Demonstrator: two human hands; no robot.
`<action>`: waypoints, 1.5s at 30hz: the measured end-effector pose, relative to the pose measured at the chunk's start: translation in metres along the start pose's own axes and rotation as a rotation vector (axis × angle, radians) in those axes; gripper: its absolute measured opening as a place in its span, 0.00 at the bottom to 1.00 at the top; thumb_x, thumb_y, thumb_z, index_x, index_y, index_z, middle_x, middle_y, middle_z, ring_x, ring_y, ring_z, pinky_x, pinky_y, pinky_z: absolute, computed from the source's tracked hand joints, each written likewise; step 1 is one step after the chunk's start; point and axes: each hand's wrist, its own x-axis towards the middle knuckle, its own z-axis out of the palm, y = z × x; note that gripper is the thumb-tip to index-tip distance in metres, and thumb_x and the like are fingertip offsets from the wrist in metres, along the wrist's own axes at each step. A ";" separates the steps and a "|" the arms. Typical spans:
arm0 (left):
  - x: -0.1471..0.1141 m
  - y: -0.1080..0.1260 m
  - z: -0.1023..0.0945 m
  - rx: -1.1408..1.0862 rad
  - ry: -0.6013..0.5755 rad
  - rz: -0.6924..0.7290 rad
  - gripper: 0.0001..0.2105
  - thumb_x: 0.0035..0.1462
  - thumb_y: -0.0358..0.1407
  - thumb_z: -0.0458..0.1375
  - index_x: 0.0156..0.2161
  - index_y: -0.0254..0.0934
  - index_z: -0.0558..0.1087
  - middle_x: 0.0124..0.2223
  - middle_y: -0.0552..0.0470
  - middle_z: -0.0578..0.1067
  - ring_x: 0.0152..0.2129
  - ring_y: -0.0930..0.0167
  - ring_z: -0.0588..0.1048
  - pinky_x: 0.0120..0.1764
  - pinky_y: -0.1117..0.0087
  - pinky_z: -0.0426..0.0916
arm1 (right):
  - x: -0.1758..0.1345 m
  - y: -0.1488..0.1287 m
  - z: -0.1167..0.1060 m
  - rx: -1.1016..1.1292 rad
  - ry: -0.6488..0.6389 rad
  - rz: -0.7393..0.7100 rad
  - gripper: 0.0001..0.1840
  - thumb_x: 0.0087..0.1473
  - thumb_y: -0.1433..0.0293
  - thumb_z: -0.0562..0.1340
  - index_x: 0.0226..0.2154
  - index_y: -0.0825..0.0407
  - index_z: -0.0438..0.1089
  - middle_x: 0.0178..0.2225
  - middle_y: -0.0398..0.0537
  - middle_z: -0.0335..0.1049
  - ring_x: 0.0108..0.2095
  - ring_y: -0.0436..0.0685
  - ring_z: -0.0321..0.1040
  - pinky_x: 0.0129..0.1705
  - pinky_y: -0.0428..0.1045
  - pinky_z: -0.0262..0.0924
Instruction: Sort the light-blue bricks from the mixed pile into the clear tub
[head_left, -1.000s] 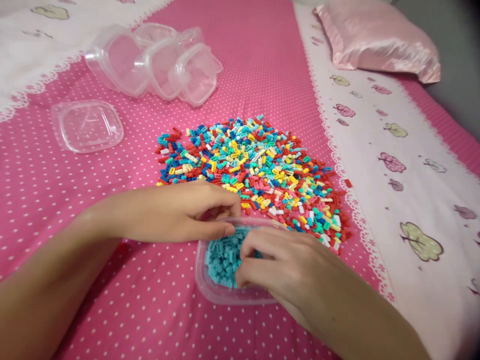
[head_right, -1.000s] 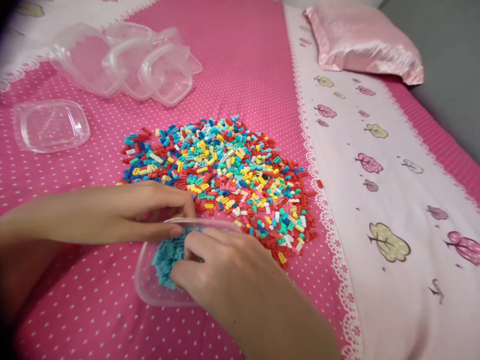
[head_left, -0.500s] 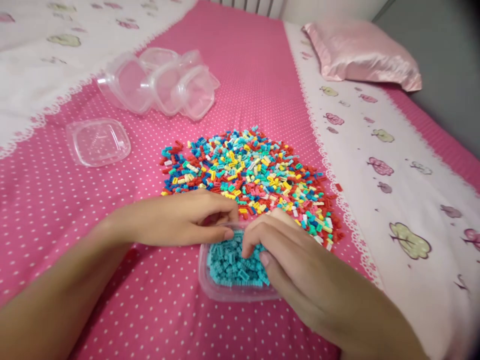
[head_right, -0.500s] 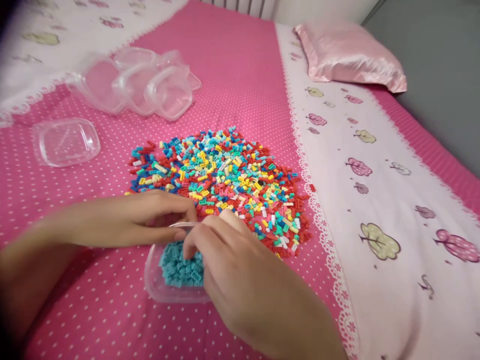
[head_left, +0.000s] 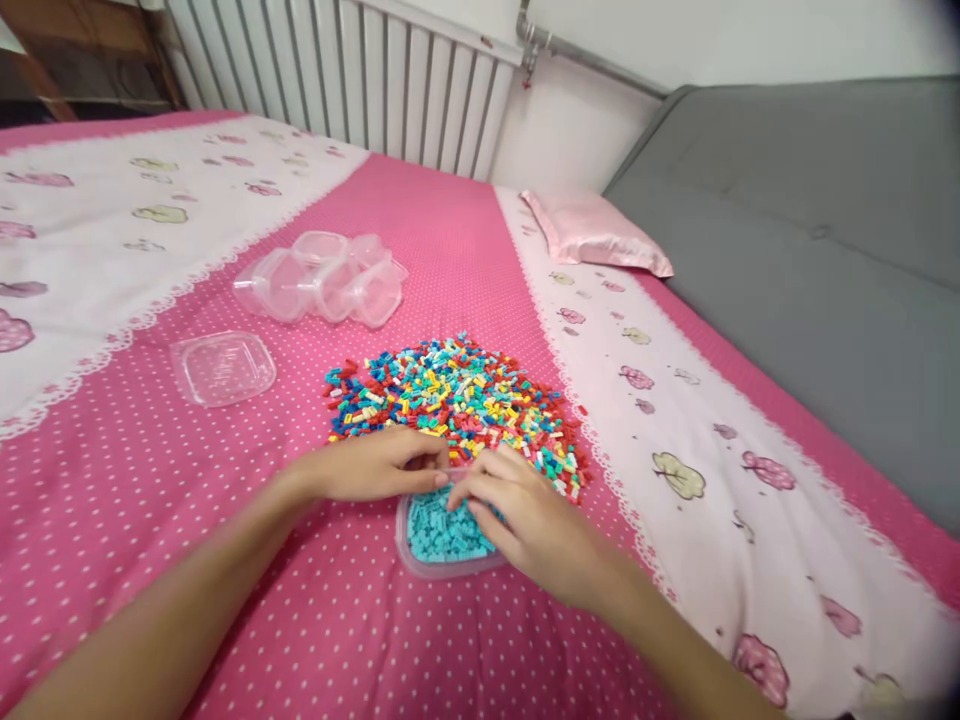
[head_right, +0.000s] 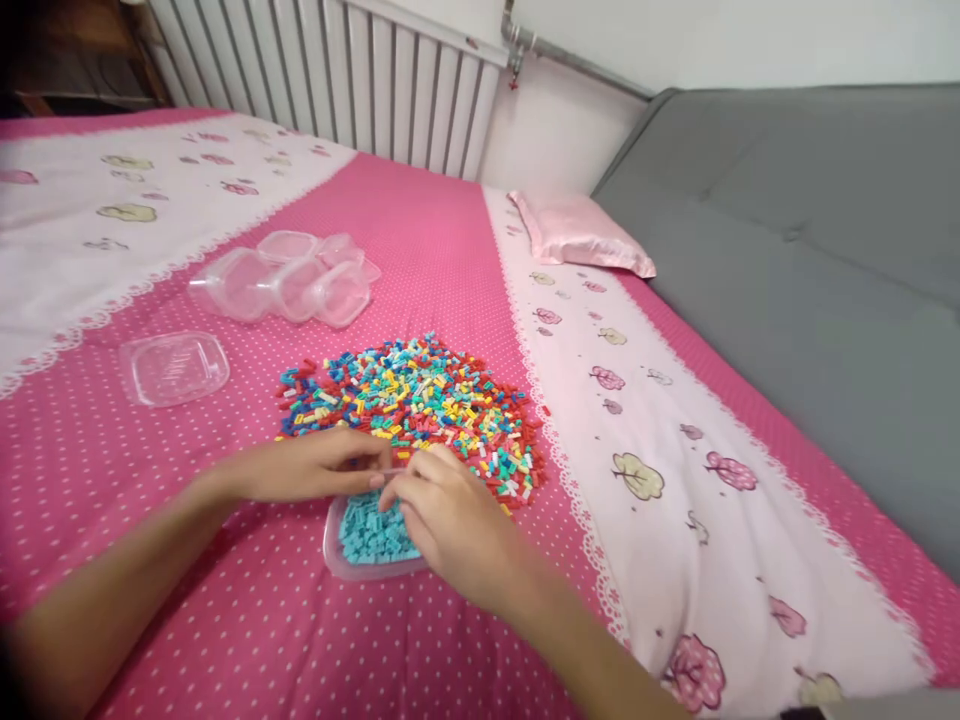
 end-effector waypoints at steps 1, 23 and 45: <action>0.000 -0.001 0.001 0.009 0.006 0.006 0.18 0.67 0.46 0.51 0.37 0.33 0.72 0.30 0.53 0.71 0.25 0.72 0.67 0.27 0.74 0.58 | -0.004 0.000 0.005 -0.022 0.023 0.022 0.10 0.64 0.77 0.58 0.41 0.51 0.74 0.41 0.48 0.70 0.46 0.56 0.62 0.51 0.52 0.59; 0.007 0.015 0.015 0.014 0.068 0.004 0.10 0.67 0.37 0.51 0.43 0.34 0.71 0.36 0.51 0.74 0.30 0.71 0.70 0.32 0.72 0.60 | -0.018 0.007 0.024 -0.107 0.011 -0.112 0.05 0.57 0.75 0.68 0.32 0.49 0.76 0.32 0.39 0.76 0.37 0.55 0.64 0.41 0.50 0.57; 0.006 0.018 0.014 0.028 0.057 0.009 0.10 0.66 0.37 0.51 0.38 0.35 0.72 0.32 0.52 0.73 0.27 0.72 0.69 0.30 0.72 0.61 | -0.018 0.010 0.030 -0.056 -0.003 -0.113 0.12 0.61 0.77 0.63 0.34 0.46 0.80 0.31 0.40 0.78 0.39 0.55 0.69 0.47 0.51 0.62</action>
